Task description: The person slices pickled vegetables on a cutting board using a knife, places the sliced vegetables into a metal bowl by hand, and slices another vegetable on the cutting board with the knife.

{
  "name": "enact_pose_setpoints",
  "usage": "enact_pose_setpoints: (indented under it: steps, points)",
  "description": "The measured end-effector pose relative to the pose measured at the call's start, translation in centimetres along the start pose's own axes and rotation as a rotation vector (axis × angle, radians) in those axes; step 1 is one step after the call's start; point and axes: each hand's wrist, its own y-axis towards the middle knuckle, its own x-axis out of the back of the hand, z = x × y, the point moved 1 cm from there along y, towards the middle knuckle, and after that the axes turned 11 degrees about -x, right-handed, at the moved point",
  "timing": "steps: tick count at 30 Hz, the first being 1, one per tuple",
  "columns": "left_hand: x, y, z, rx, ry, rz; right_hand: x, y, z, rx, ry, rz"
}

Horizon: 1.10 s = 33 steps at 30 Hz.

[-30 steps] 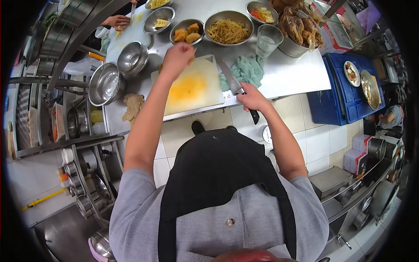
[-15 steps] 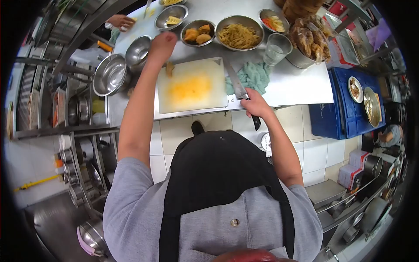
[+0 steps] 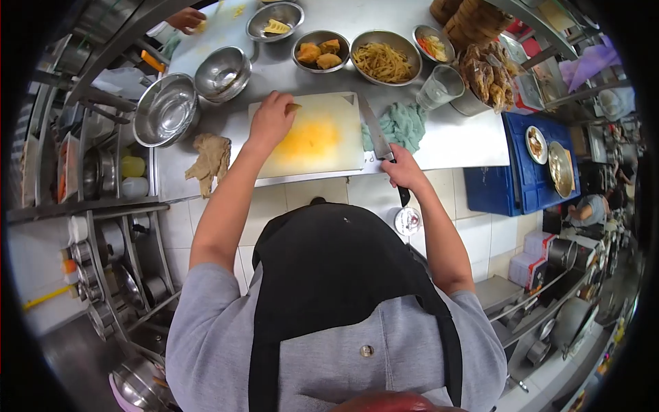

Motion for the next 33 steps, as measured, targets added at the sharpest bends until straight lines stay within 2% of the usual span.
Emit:
enact_pose_setpoints:
  steps: [2,6,8,12,14,18,21,24,26,27,29,33]
  points:
    - [-0.6,-1.4,-1.3,-0.332,0.109,-0.028,-1.2,-0.7,-0.1,0.036,-0.049,-0.05]
    - [-3.2,-5.1,-1.2,-0.437,0.038,0.069,-4.4,-4.6,1.6,-0.028,-0.088,-0.097]
    - [-2.9,-6.5,-1.4,-0.525,-0.007,-0.016,-5.6,-4.7,0.6,0.044,-0.192,-0.143]
    - [-2.9,-8.2,-0.9,-0.457,-0.038,-0.07,-7.5,-6.2,2.2,0.067,-0.32,-0.147]
    - [-2.8,-7.4,-1.3,-0.438,-0.072,-0.085,-7.7,-5.5,2.2,0.142,-0.504,-0.229]
    - [-3.8,-6.1,-1.1,-0.443,-0.049,-0.062,-7.5,-4.7,2.5,0.18,-0.572,-0.221]
    - [-3.5,-4.8,-1.3,-0.541,0.047,-0.105,-7.2,-4.7,2.7,0.193,-0.543,-0.202]
    - [-3.9,-4.5,-2.4,-0.447,0.044,-0.061,-6.9,-4.7,2.4,0.194,-0.539,-0.201]
    - [-4.3,-4.8,-3.5,-0.082,0.017,-0.026,-6.7,-4.7,2.3,0.196,-0.547,-0.204]
    - [-4.4,-4.9,-4.3,-0.081,0.022,-0.026,-6.6,-4.7,2.2,0.199,-0.542,-0.192]
    - [-4.5,-5.0,-5.4,0.123,-0.262,-0.059,-6.5,-4.3,2.3,0.212,-0.534,-0.18]
    - [-4.6,-5.0,-4.8,0.172,-0.255,-0.081,-6.7,-3.0,1.9,0.189,-0.546,-0.137]
